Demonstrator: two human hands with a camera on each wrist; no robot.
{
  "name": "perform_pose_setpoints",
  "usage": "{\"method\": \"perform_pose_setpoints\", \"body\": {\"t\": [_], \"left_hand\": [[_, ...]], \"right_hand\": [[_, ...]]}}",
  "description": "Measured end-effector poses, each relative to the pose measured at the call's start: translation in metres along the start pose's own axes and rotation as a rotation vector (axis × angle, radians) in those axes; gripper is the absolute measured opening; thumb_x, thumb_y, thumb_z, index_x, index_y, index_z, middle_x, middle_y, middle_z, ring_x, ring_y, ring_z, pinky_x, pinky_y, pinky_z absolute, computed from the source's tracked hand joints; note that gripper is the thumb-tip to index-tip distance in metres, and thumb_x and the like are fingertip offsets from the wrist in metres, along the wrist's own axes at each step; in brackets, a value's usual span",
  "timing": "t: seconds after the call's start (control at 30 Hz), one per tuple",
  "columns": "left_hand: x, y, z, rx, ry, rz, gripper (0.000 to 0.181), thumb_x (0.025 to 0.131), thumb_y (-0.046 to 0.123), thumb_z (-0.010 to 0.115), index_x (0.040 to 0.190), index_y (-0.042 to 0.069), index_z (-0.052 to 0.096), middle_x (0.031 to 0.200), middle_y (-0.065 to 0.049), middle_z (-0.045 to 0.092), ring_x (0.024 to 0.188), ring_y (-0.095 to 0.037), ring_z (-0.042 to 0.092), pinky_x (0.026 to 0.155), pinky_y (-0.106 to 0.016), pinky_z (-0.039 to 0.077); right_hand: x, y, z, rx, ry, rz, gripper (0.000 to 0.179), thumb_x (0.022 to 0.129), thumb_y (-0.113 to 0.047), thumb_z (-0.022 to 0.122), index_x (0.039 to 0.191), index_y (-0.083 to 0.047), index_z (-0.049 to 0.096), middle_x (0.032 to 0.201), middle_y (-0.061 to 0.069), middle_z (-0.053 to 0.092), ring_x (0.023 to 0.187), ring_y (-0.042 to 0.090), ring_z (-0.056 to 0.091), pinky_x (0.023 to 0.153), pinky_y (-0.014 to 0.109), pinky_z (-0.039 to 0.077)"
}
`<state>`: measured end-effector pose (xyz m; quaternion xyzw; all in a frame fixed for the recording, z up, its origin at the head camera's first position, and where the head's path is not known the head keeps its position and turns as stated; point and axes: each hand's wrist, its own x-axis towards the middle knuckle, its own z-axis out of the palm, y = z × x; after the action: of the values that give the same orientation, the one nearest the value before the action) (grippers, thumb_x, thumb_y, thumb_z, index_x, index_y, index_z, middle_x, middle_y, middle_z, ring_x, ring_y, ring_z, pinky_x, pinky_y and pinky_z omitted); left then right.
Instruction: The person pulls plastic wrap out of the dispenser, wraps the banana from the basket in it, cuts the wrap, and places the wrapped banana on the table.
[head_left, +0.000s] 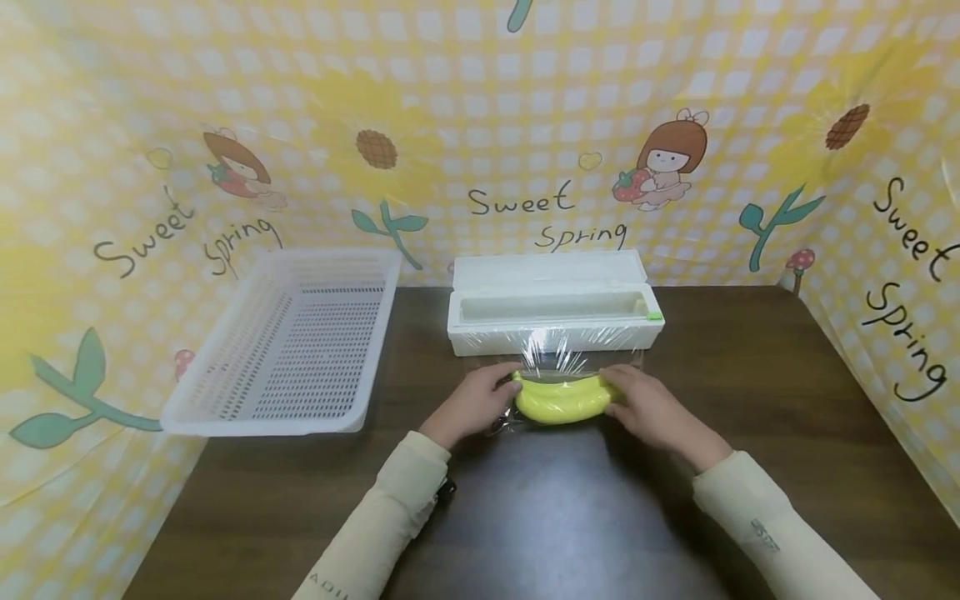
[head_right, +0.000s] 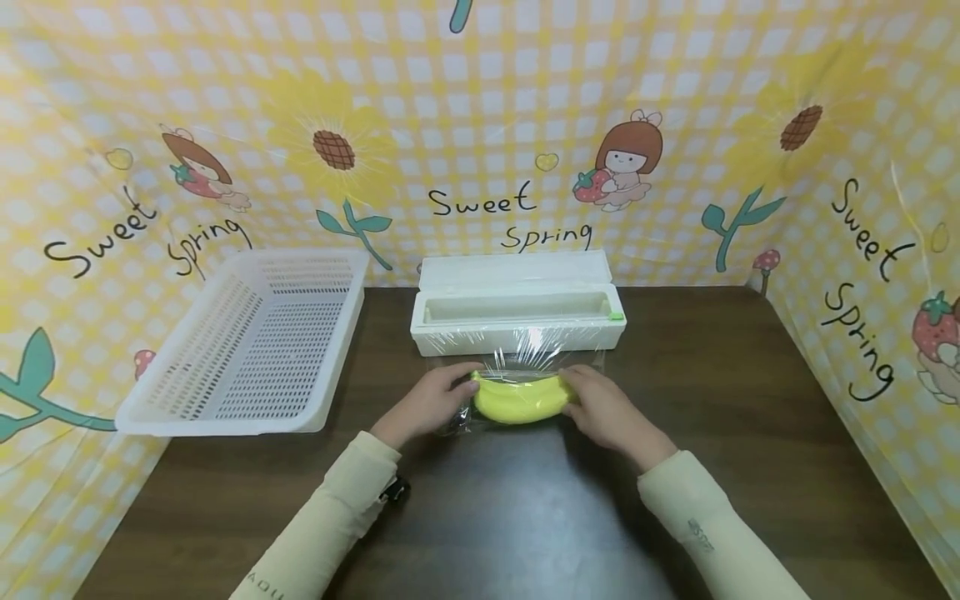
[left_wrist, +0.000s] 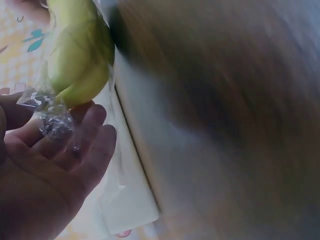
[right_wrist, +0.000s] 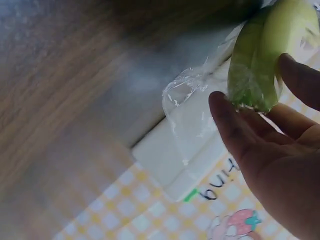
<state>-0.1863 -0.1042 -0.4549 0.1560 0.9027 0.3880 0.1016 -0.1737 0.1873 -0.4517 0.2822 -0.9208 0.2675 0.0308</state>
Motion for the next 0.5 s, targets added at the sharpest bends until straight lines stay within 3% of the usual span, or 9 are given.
{"method": "perform_pose_setpoints", "body": {"t": [0.07,0.2,0.4,0.5], "left_hand": [[0.003,-0.003,0.002,-0.051,0.007,-0.018,0.042,0.106,0.024,0.054,0.146,0.01,0.054,0.125,-0.01,0.064,0.085,-0.018,0.06,0.083,-0.04,0.051],[0.007,-0.009,0.004,-0.144,0.036,-0.022,0.038,0.106,0.019,0.052,0.141,0.004,0.057,0.109,-0.009,0.065,0.076,-0.015,0.056,0.077,-0.037,0.05],[0.016,-0.01,0.005,-0.19,0.081,-0.01,0.022,0.106,0.018,0.051,0.105,0.004,0.068,0.077,-0.002,0.055,0.07,-0.015,0.05,0.07,-0.034,0.046],[0.018,-0.009,0.007,-0.213,0.104,-0.036,0.025,0.106,0.019,0.05,0.099,0.004,0.068,0.074,-0.002,0.055,0.067,-0.015,0.049,0.066,-0.033,0.045]], "right_hand": [[0.003,0.004,-0.001,0.031,-0.017,0.029,0.05,0.086,0.001,0.076,0.131,0.012,0.058,0.13,0.027,0.06,0.121,0.045,0.055,0.102,0.057,0.042],[0.008,0.008,-0.003,0.092,-0.037,0.072,0.051,0.089,-0.003,0.075,0.134,0.01,0.057,0.132,0.026,0.059,0.123,0.044,0.054,0.102,0.057,0.042],[0.016,0.017,-0.004,0.204,-0.061,0.136,0.048,0.092,-0.007,0.073,0.135,0.007,0.057,0.13,0.024,0.061,0.113,0.037,0.058,0.095,0.054,0.046],[0.019,0.02,-0.004,0.284,-0.066,0.171,0.047,0.094,-0.008,0.071,0.135,0.008,0.054,0.129,0.025,0.061,0.112,0.037,0.058,0.093,0.053,0.047]]}}
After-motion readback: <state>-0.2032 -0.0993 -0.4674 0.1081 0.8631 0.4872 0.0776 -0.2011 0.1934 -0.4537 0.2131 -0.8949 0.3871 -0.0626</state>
